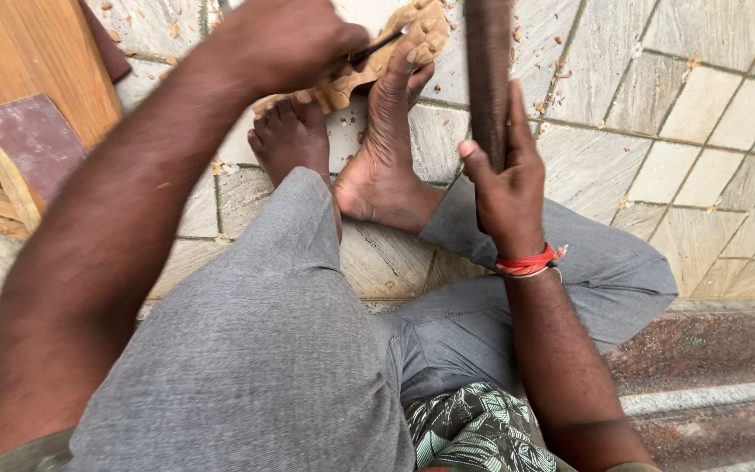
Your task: The person is carving a wooden object using a chisel and a wooden mallet. They hold the wood between their feet and repeatedly strike the chisel to shape the piece.
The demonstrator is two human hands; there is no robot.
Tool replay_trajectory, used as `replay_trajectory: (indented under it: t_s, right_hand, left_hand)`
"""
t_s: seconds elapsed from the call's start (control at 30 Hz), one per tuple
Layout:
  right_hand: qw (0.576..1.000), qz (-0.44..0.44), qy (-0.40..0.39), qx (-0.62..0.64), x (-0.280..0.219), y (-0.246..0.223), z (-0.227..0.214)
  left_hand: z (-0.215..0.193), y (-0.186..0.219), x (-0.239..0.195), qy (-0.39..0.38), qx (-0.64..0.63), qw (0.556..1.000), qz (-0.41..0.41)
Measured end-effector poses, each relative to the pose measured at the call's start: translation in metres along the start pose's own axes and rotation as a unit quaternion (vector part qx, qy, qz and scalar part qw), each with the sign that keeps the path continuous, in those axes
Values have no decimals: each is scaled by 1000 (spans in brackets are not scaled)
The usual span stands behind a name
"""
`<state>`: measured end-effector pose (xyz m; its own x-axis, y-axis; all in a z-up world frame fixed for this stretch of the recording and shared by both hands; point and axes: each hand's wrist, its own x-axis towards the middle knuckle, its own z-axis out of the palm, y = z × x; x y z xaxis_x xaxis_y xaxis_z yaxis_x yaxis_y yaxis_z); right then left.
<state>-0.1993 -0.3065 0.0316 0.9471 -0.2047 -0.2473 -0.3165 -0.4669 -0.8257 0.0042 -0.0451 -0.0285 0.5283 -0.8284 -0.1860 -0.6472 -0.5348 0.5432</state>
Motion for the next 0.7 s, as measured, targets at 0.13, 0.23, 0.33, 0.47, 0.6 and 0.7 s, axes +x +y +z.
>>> replay_trajectory:
  t_s: [0.13, 0.23, 0.33, 0.47, 0.6, 0.7]
  right_hand:
    - [982, 114, 74, 134, 5, 24, -9]
    - [958, 172, 121, 193, 17, 47, -14]
    - [946, 213, 137, 202, 27, 71, -22]
    - [951, 263, 112, 118, 39, 109, -29]
    - [984, 159, 78, -30, 62, 144, -29]
    - [938, 158, 81, -297, 73, 159, -21]
  left_hand:
    - [-12, -25, -48, 59, -102, 990, -75]
    - [-4, -54, -80, 67, 58, 982, -166]
    - [28, -81, -91, 12, 112, 946, -303]
    - [73, -104, -100, 51, 97, 896, -430]
    - [92, -108, -99, 113, 69, 860, -492]
    - [97, -104, -82, 194, 37, 868, -455]
